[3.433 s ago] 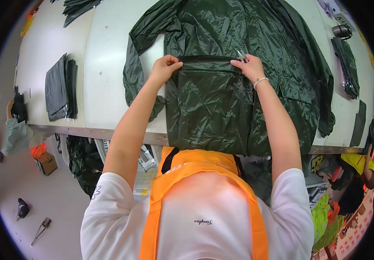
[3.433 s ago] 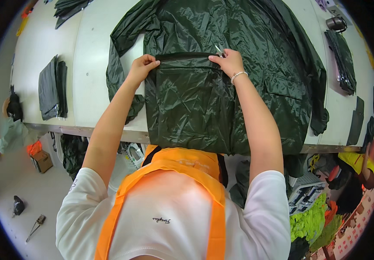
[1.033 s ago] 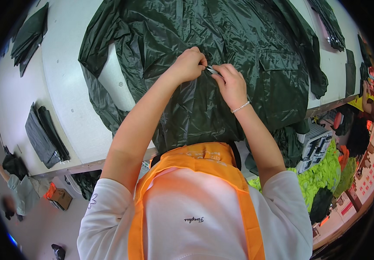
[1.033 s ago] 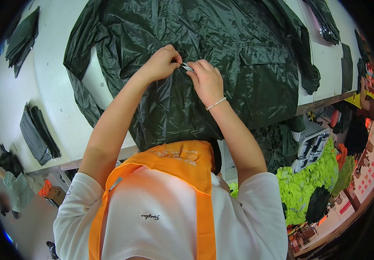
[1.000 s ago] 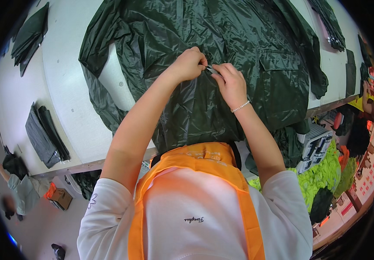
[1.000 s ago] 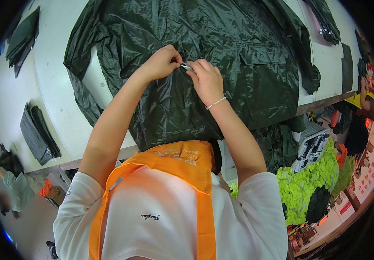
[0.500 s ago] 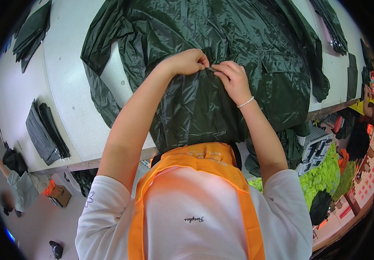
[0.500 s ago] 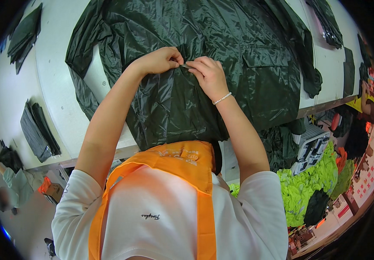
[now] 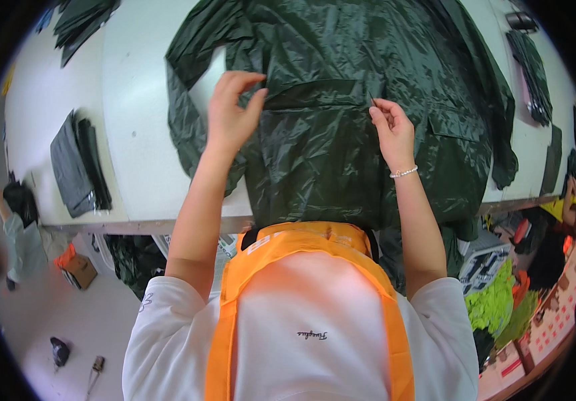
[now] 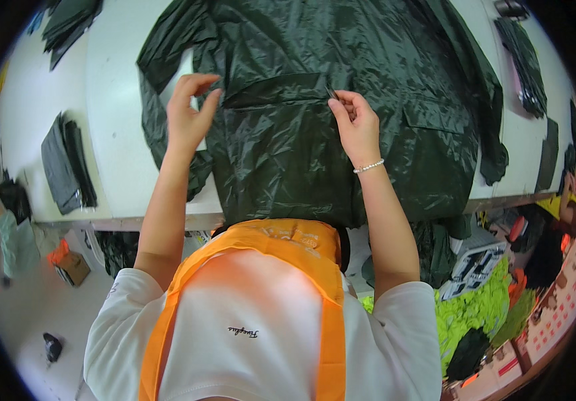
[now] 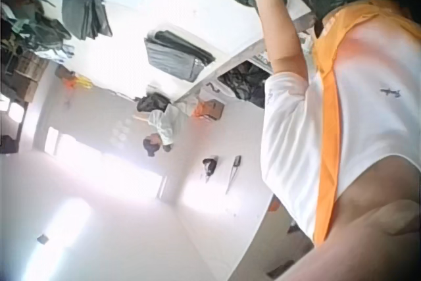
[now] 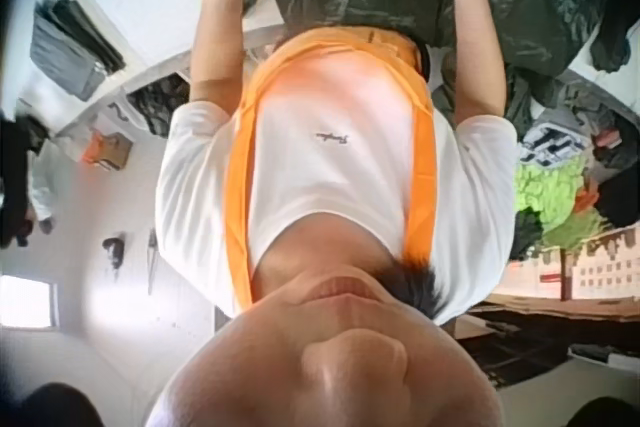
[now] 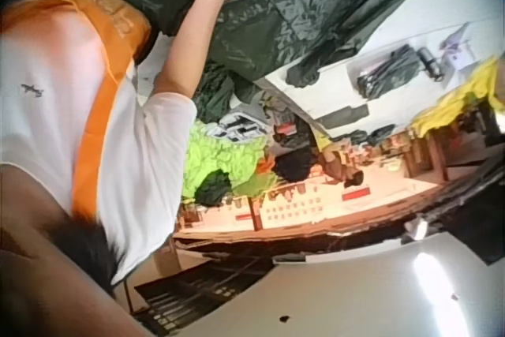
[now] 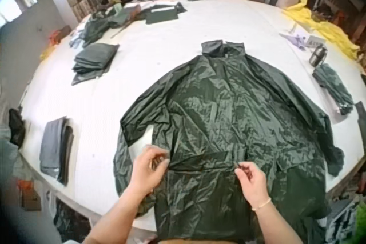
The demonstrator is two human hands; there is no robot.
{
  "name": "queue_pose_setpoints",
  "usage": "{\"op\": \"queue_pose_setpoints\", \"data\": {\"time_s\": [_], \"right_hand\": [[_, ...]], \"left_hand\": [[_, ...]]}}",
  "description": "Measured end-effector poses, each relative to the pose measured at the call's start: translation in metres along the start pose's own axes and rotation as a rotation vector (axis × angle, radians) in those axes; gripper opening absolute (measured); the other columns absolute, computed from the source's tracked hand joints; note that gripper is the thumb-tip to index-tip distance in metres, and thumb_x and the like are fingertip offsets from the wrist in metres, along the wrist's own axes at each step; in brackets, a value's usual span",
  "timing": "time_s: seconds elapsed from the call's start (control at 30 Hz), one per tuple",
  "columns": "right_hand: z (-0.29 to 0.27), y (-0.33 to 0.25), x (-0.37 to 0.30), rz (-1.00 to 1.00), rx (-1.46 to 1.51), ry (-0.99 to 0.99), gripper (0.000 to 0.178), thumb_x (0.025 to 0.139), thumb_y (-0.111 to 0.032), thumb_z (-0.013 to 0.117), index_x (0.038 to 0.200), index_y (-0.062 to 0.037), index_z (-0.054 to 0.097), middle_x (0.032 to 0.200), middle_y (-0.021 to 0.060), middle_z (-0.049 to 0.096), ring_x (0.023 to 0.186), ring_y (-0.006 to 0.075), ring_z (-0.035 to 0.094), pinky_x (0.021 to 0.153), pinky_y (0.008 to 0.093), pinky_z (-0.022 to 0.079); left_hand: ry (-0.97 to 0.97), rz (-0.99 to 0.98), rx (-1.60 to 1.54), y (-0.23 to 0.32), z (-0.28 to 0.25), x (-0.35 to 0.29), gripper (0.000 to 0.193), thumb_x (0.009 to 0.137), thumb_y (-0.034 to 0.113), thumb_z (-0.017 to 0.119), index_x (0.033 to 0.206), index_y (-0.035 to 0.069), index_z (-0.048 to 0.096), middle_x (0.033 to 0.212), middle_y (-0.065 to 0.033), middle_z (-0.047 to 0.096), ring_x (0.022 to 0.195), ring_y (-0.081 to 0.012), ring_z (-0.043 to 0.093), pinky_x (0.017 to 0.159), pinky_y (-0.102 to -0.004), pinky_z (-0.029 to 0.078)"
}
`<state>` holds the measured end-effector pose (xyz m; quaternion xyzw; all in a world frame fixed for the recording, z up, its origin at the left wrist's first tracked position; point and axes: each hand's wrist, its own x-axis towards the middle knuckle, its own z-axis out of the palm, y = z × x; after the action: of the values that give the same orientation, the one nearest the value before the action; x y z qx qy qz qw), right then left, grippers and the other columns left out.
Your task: The person folds a dark green jacket on a white table. They smooth the fabric, fold the sleeves and body, and place the folded jacket into a plastic bag. The person then retrieves another jacket from a basket and begins folding it.
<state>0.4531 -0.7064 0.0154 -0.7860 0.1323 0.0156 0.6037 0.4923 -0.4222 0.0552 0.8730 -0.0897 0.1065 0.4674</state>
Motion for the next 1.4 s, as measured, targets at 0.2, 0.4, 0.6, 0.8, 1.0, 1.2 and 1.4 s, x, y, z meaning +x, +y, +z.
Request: {"op": "queue_pose_setpoints", "data": {"time_s": [0.2,0.4,0.6,0.8,1.0,1.2,1.4], "right_hand": [[0.014,0.008,-0.016,-0.138,-0.335,0.008,0.018,0.079,-0.007,0.07,0.095,-0.0013,0.063,0.075,0.0021,0.052,0.065,0.011,0.049,0.059,0.0244,0.043],[0.025,0.022,-0.008,-0.262,-0.596,0.041,0.017,0.078,-0.017,0.072,0.09,-0.0077,0.066,0.086,0.0078,0.06,0.072,0.0285,0.061,0.063,0.0364,0.049],[0.029,0.037,0.002,-0.251,-0.606,0.157,0.014,0.083,-0.017,0.066,0.084,-0.0039,0.06,0.087,0.0116,0.059,0.075,0.0336,0.06,0.065,0.0413,0.048],[0.025,0.044,0.007,-0.189,-0.495,0.138,0.019,0.085,-0.019,0.065,0.086,-0.0011,0.06,0.085,0.0145,0.06,0.076,0.0327,0.06,0.067,0.0405,0.047],[0.012,0.043,0.01,-0.048,-0.3,0.038,0.023,0.087,-0.021,0.063,0.095,0.0006,0.061,0.087,0.0149,0.062,0.075,0.0285,0.06,0.07,0.036,0.047],[0.005,0.019,-0.021,-0.253,-0.439,0.104,0.035,0.09,-0.018,0.058,0.117,-0.0002,0.044,0.108,0.0197,0.051,0.086,0.031,0.058,0.076,0.0385,0.048],[0.005,0.007,-0.033,-0.349,-0.601,0.035,0.026,0.082,-0.007,0.064,0.104,-0.0034,0.051,0.098,0.0145,0.053,0.086,0.0341,0.056,0.074,0.0408,0.047]], "left_hand": [[0.08,-0.277,0.079,-0.03,-0.053,-0.077,0.014,0.079,0.001,0.065,0.093,0.002,0.064,0.084,-0.0087,0.061,0.073,-0.0185,0.059,0.069,-0.0282,0.047],[-0.119,-0.072,-0.034,0.015,0.024,-0.078,0.008,0.078,0.009,0.065,0.085,0.005,0.065,0.085,-0.0107,0.062,0.084,-0.0298,0.061,0.073,-0.0361,0.049],[-0.367,0.191,-0.013,0.022,0.11,-0.05,0.028,0.077,0.009,0.064,0.104,0.003,0.063,0.111,-0.0108,0.058,0.1,-0.0293,0.056,0.087,-0.0378,0.047],[-0.28,0.022,0.054,0.018,0.135,-0.042,0.025,0.076,0.015,0.067,0.099,0.008,0.065,0.104,-0.0068,0.057,0.097,-0.0264,0.056,0.08,-0.0378,0.049],[-0.548,-0.443,-0.045,0.024,0.141,-0.008,0.02,0.071,0.021,0.072,0.088,0.009,0.071,0.083,-0.0079,0.068,0.082,-0.0239,0.066,0.074,-0.0351,0.051],[-0.604,-0.444,-0.171,0.008,0.144,-0.002,0.022,0.075,0.015,0.071,0.09,0.0,0.069,0.071,-0.0056,0.065,0.066,-0.0117,0.058,0.064,-0.0275,0.047],[-0.678,-0.506,-0.311,0.007,0.139,0.003,0.018,0.077,0.011,0.067,0.09,-0.001,0.069,0.074,-0.0043,0.065,0.068,-0.0104,0.057,0.065,-0.0254,0.046]]}}
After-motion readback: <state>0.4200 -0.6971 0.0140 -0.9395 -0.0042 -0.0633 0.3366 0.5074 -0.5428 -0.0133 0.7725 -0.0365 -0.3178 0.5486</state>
